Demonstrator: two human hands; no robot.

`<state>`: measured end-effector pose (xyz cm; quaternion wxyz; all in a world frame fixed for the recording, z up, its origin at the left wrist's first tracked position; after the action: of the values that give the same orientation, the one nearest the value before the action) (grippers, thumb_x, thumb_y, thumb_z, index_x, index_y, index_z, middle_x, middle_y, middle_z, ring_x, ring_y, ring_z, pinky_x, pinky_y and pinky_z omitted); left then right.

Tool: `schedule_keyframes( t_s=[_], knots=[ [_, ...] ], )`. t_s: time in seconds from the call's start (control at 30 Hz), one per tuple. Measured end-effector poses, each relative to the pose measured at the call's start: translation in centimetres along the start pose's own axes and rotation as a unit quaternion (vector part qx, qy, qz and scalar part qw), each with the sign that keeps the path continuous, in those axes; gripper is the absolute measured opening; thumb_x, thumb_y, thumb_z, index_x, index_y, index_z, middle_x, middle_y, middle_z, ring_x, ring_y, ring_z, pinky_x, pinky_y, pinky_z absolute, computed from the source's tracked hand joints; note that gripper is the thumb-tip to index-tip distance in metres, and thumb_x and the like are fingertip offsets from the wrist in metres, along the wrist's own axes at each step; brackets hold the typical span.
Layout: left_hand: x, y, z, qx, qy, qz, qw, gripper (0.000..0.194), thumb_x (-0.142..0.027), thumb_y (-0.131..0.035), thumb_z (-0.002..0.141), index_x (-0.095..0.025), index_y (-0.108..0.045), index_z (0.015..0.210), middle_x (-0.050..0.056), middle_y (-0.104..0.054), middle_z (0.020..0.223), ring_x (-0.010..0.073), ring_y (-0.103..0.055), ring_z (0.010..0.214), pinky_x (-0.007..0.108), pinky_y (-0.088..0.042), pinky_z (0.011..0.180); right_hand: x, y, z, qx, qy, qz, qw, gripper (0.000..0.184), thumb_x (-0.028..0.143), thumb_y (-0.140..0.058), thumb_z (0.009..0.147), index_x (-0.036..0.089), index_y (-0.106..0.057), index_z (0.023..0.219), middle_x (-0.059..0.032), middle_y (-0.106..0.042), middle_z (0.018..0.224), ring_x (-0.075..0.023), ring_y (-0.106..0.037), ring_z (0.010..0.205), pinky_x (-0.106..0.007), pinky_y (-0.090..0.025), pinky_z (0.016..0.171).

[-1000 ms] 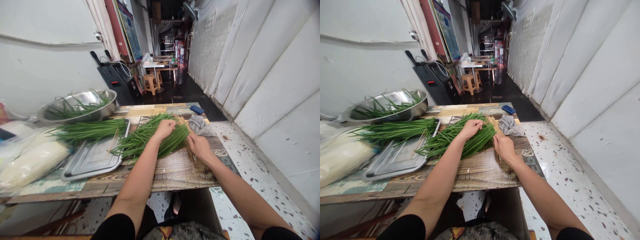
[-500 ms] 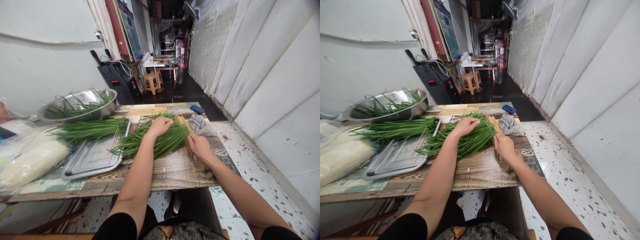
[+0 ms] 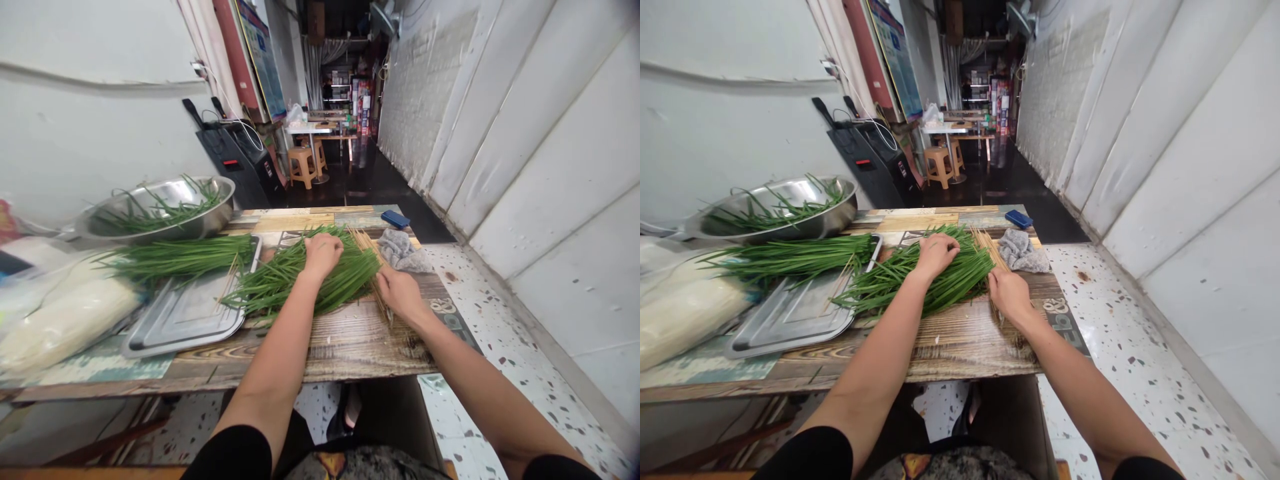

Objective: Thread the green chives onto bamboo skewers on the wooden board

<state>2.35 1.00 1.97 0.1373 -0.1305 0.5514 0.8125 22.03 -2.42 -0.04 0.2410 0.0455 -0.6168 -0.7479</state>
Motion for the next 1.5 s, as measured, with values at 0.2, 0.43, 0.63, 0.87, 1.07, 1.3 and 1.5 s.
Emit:
schedule_keyframes(
  t_s=[0.2, 0.43, 0.63, 0.87, 1.07, 1.3, 1.5],
  knots=[
    [-0.5, -0.4, 0.3, 0.036, -0.009, -0.164, 0.986, 0.032, -0.013, -0.045, 0.076, -0.015, -0.065, 0.102, 0.003, -0.069, 0.077, 0.0155, -0.060, 0.073, 0.026, -0.044, 0.076, 0.0, 0.1, 0.0, 0.001, 0.004, 0.007, 1.000, 0.027, 0.027, -0.037, 0.090, 0.019, -0.062, 0.082, -0.0060, -0.069, 0.080, -0.0150, -0.060, 0.069, -0.025, -0.028, 0.059],
    [-0.7, -0.7, 0.3, 0.070, -0.012, -0.185, 0.980, 0.030, -0.028, -0.045, 0.081, -0.015, -0.068, 0.066, 0.002, -0.065, 0.062, 0.0139, -0.056, 0.059, 0.025, -0.043, 0.065, 0.0, 0.0, 0.0, -0.007, 0.004, 0.009, 1.000, 0.027, 0.027, -0.037, 0.090, 0.019, -0.062, 0.084, -0.0059, -0.069, 0.080, -0.0151, -0.059, 0.069, -0.024, -0.028, 0.059],
    [-0.2, -1.5, 0.5, 0.070, 0.038, -0.246, 0.966, 0.034, -0.025, -0.047, 0.079, -0.012, -0.067, 0.103, 0.002, -0.065, 0.061, 0.0136, -0.058, 0.059, 0.024, -0.043, 0.062, 0.1, 0.1, -0.1, -0.010, 0.006, 0.015, 1.000, 0.028, 0.028, -0.037, 0.090, 0.018, -0.063, 0.086, -0.0059, -0.069, 0.081, -0.0159, -0.060, 0.071, -0.025, -0.028, 0.060],
    [-0.4, -1.2, 0.4, 0.075, 0.038, -0.242, 0.967, 0.032, -0.024, -0.048, 0.079, -0.012, -0.069, 0.100, 0.002, -0.066, 0.062, 0.0130, -0.058, 0.060, 0.023, -0.044, 0.063, 0.1, 0.1, -0.2, -0.014, 0.009, 0.016, 1.000, 0.028, 0.027, -0.037, 0.090, 0.018, -0.063, 0.087, -0.0057, -0.069, 0.081, -0.0155, -0.060, 0.070, -0.025, -0.028, 0.060],
    [-0.6, -1.1, 0.3, 0.079, 0.042, -0.239, 0.967, 0.033, -0.023, -0.049, 0.079, -0.012, -0.069, 0.103, 0.001, -0.067, 0.063, 0.0124, -0.059, 0.063, 0.022, -0.045, 0.066, 0.1, 0.1, -0.1, -0.014, 0.009, 0.009, 1.000, 0.028, 0.027, -0.037, 0.090, 0.018, -0.062, 0.082, -0.0055, -0.069, 0.078, -0.0151, -0.059, 0.068, -0.025, -0.027, 0.058],
    [-0.6, -1.2, 0.4, 0.073, 0.045, -0.239, 0.967, 0.031, -0.021, -0.048, 0.079, -0.012, -0.070, 0.098, 0.001, -0.067, 0.062, 0.0121, -0.058, 0.061, 0.022, -0.044, 0.066, 0.0, -0.1, -0.1, -0.016, 0.011, 0.005, 1.000, 0.028, 0.028, -0.037, 0.090, 0.018, -0.062, 0.082, -0.0056, -0.069, 0.077, -0.0152, -0.060, 0.068, -0.025, -0.027, 0.058],
    [-0.6, -1.2, 0.3, 0.077, 0.046, -0.250, 0.964, 0.032, -0.022, -0.049, 0.079, -0.011, -0.069, 0.102, 0.001, -0.067, 0.061, 0.0117, -0.057, 0.060, 0.022, -0.044, 0.066, -0.1, -0.2, 0.0, -0.008, 0.012, 0.005, 1.000, 0.029, 0.028, -0.037, 0.090, 0.018, -0.064, 0.085, -0.0061, -0.069, 0.080, -0.0152, -0.060, 0.070, -0.025, -0.028, 0.060]
  ],
)
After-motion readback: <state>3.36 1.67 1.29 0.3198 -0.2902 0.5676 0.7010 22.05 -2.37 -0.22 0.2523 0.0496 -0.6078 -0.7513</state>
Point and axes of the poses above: each hand's wrist, its own z-axis towards the middle knuckle, its own y-axis out of the back of the hand, x = y × z, the point moved 2 cm from there along z, towards the middle knuckle
